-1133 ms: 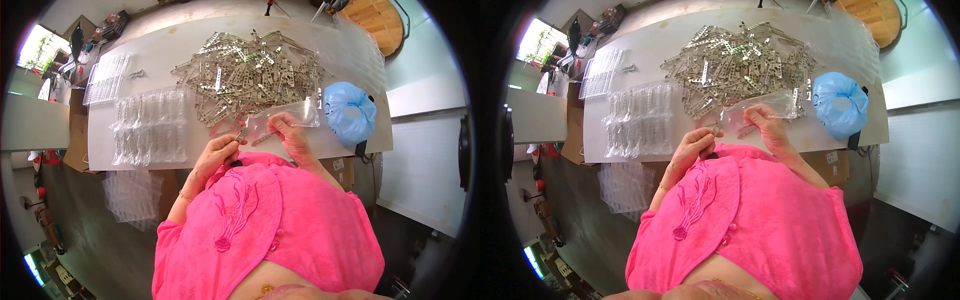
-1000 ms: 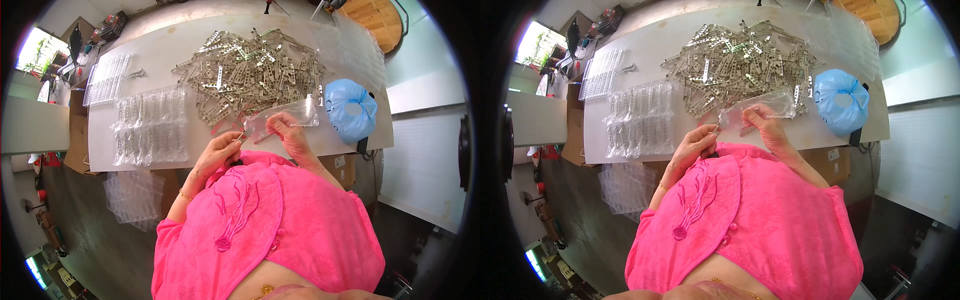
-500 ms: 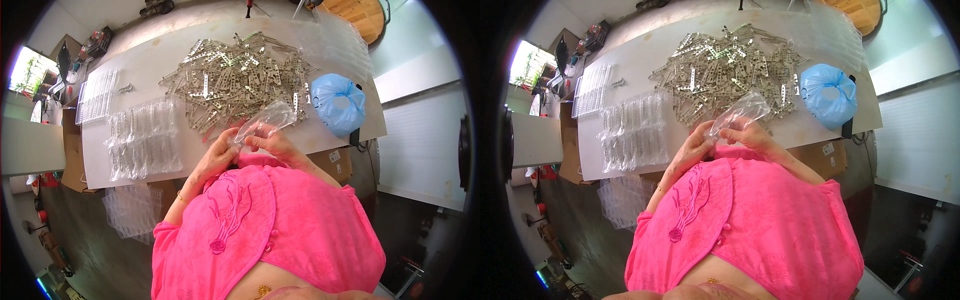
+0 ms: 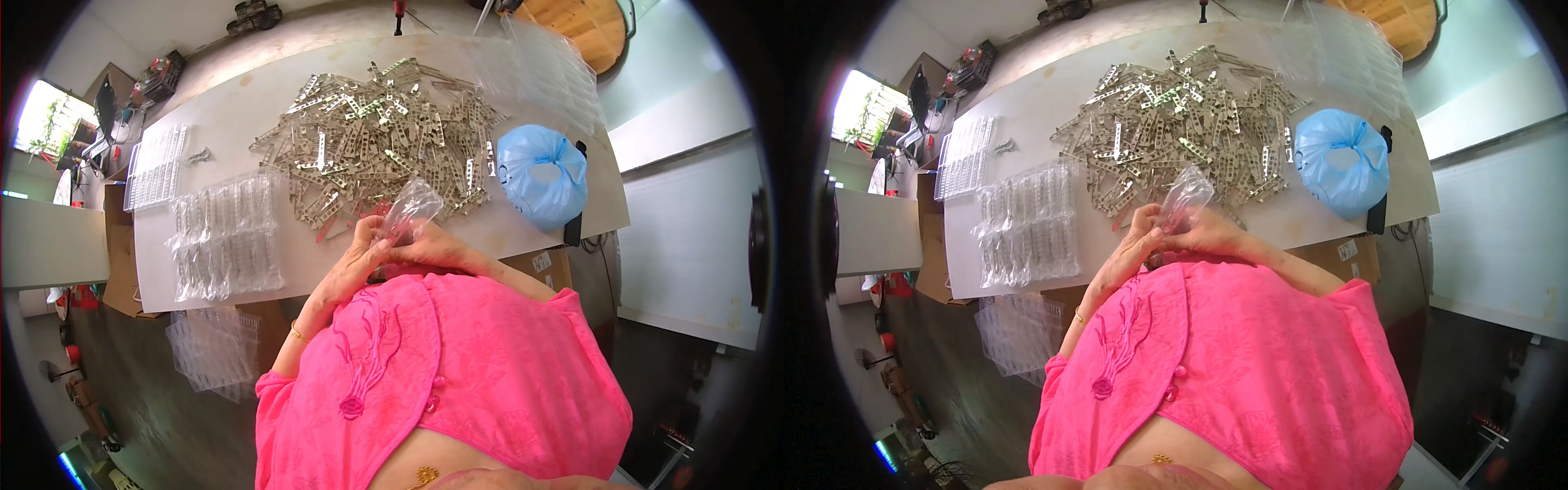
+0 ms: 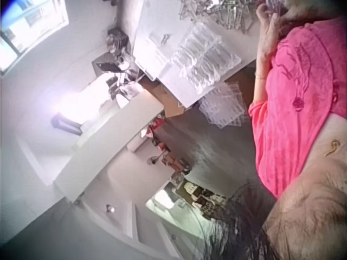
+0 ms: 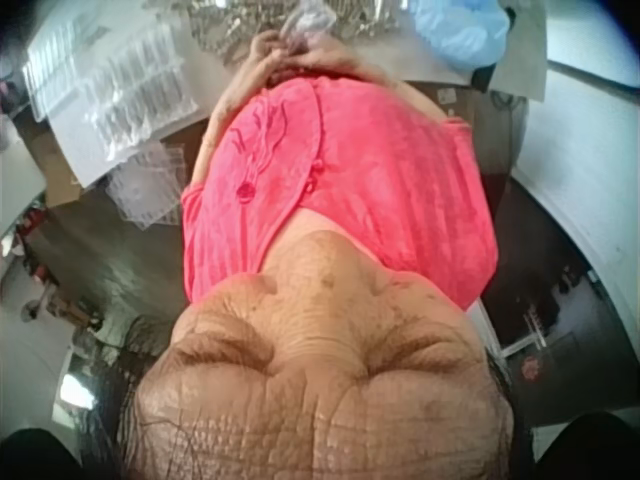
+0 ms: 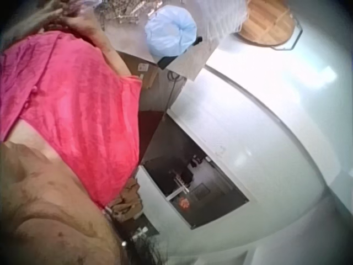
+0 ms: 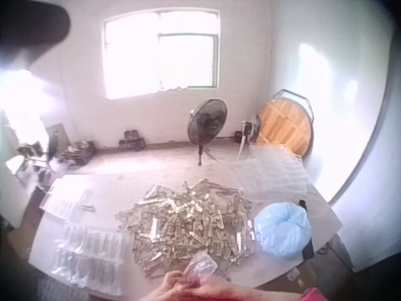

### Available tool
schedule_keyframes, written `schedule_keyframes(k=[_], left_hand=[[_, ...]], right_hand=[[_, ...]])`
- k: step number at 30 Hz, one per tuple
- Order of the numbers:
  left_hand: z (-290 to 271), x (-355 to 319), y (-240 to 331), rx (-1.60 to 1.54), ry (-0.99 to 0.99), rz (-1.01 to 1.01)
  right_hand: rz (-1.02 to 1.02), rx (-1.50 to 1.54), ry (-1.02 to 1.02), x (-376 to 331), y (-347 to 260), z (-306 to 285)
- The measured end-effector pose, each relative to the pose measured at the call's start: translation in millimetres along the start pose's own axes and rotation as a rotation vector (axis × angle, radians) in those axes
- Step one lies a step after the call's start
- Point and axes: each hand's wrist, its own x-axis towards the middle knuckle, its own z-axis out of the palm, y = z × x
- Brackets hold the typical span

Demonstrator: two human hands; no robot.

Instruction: Manually sort and pack metal hardware components into plastic bags.

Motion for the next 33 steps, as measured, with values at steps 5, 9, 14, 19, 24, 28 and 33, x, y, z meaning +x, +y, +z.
schedule_keyframes(k=[5,9,14,19,24,28,33], left_hand=[[22,10,15,-0.086,0.112,-0.119],[29,14,4,-0.120,0.252,-0.062],[31,20,-12,-0.140,0.275,-0.024],[36,19,-1,-0.140,0.289,-0.051],[33,19,-5,-0.179,0.283,-0.090],[37,11,10,-0.157,0.391,-0.078],[23,2,13,-0.143,0.232,-0.046]], right_hand=[[0.005,0.067,-0.094,-1,-4,-13],[0.082,0.154,-0.138,-9,-5,-25],[-0.090,0.258,0.095,-20,-7,-34],[-0.059,0.176,0.043,-16,-2,-36],[-0.013,0.253,0.018,-11,4,-23],[-0.034,0.299,-0.040,-3,9,-12],[0.037,0.097,0.000,4,2,1]])
